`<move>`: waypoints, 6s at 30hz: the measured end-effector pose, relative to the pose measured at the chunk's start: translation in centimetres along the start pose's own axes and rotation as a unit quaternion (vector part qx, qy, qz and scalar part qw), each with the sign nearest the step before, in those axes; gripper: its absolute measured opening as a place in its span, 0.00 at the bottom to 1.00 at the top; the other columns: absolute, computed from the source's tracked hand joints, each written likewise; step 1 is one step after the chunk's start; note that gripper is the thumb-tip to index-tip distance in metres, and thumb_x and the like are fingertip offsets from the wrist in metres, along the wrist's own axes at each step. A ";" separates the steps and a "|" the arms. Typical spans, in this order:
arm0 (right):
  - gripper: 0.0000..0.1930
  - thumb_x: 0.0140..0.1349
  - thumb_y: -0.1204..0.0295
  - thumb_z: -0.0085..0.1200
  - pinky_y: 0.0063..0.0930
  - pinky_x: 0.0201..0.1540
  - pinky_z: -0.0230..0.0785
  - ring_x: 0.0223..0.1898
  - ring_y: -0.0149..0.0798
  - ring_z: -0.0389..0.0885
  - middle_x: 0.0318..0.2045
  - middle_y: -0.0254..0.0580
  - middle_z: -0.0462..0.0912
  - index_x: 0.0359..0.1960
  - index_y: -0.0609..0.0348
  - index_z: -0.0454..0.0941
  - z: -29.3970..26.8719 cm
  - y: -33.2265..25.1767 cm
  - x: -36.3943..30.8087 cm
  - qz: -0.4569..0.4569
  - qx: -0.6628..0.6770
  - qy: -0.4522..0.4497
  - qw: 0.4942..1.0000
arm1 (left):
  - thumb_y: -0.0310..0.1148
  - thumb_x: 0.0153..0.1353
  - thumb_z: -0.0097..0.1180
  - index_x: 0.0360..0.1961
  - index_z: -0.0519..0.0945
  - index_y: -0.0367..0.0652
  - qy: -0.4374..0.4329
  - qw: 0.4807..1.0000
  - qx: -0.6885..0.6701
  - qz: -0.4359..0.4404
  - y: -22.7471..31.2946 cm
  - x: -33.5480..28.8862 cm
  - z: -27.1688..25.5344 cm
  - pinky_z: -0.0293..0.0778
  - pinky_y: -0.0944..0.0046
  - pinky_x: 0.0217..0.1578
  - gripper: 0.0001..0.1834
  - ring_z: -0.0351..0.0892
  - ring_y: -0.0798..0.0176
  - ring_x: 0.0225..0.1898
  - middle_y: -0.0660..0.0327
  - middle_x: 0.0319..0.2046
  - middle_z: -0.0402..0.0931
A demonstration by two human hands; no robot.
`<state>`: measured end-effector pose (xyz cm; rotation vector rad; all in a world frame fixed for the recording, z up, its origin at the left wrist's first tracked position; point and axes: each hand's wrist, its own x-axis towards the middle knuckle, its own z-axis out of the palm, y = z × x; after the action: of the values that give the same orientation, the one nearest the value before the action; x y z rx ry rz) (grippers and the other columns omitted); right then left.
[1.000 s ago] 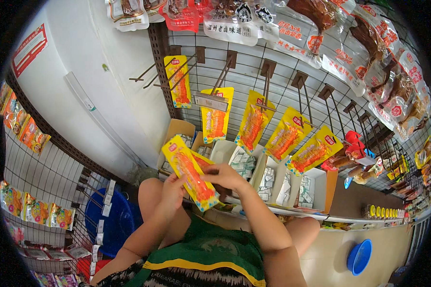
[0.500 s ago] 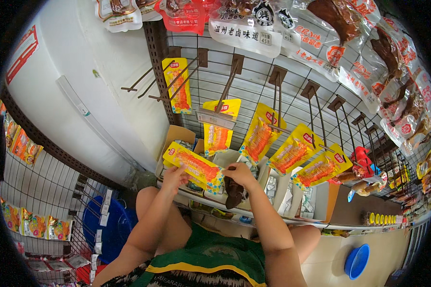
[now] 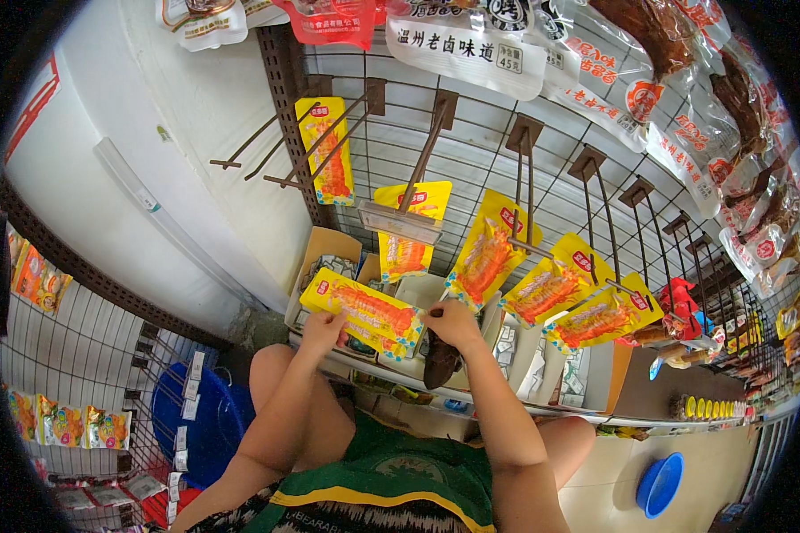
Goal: The person sits on the floor and repeatedly picks yellow snack packets from a cardboard box, wipes each packet with a brown cloth, and hangs them on metal hooks on a wire rack. The person continues this cycle for multiple packets throughout the clip.
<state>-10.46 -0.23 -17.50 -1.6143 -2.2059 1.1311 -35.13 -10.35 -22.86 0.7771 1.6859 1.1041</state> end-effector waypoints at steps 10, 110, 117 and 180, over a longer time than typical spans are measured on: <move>0.12 0.51 0.69 0.61 0.25 0.34 0.69 0.31 0.32 0.77 0.27 0.39 0.79 0.32 0.64 0.74 -1.4 -2.3 -6.7 -0.075 0.180 0.033 0.980 | 0.34 0.57 0.56 0.37 0.74 0.35 -0.043 0.989 -0.024 0.142 1.6 -2.7 0.8 0.70 0.71 0.29 0.13 0.73 0.71 0.29 0.62 0.27 0.74; 0.06 0.53 0.76 0.57 0.21 0.30 0.65 0.27 0.28 0.70 0.25 0.37 0.74 0.30 0.63 0.72 4.1 -20.2 15.2 -0.261 0.190 0.430 0.843 | 0.50 0.65 0.30 0.56 0.66 0.45 -0.073 0.725 -0.675 0.121 13.3 6.2 -4.2 0.63 0.53 0.54 0.26 0.68 0.54 0.53 0.58 0.53 0.68; 0.06 0.58 0.77 0.52 0.16 0.28 0.62 0.28 0.23 0.66 0.27 0.32 0.70 0.33 0.62 0.67 4.5 -19.5 10.6 -0.268 0.262 0.359 0.855 | 0.49 0.65 0.33 0.55 0.67 0.44 -0.123 0.704 -0.686 0.136 11.9 5.3 -5.3 0.64 0.53 0.54 0.25 0.68 0.54 0.53 0.57 0.53 0.68; 0.04 0.57 0.80 0.52 0.12 0.27 0.62 0.25 0.19 0.70 0.23 0.32 0.76 0.30 0.64 0.69 3.3 -15.0 -4.3 -0.253 0.357 0.294 0.850 | 0.27 0.56 0.53 0.45 0.72 0.37 -0.244 0.899 -0.347 0.111 6.6 -5.3 0.4 0.71 0.68 0.41 0.15 0.74 0.68 0.38 0.62 0.38 0.75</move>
<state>-21.59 -7.32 -8.63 -0.8240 -1.4132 0.9462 -32.82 -12.16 -14.91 0.7002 0.7079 1.4055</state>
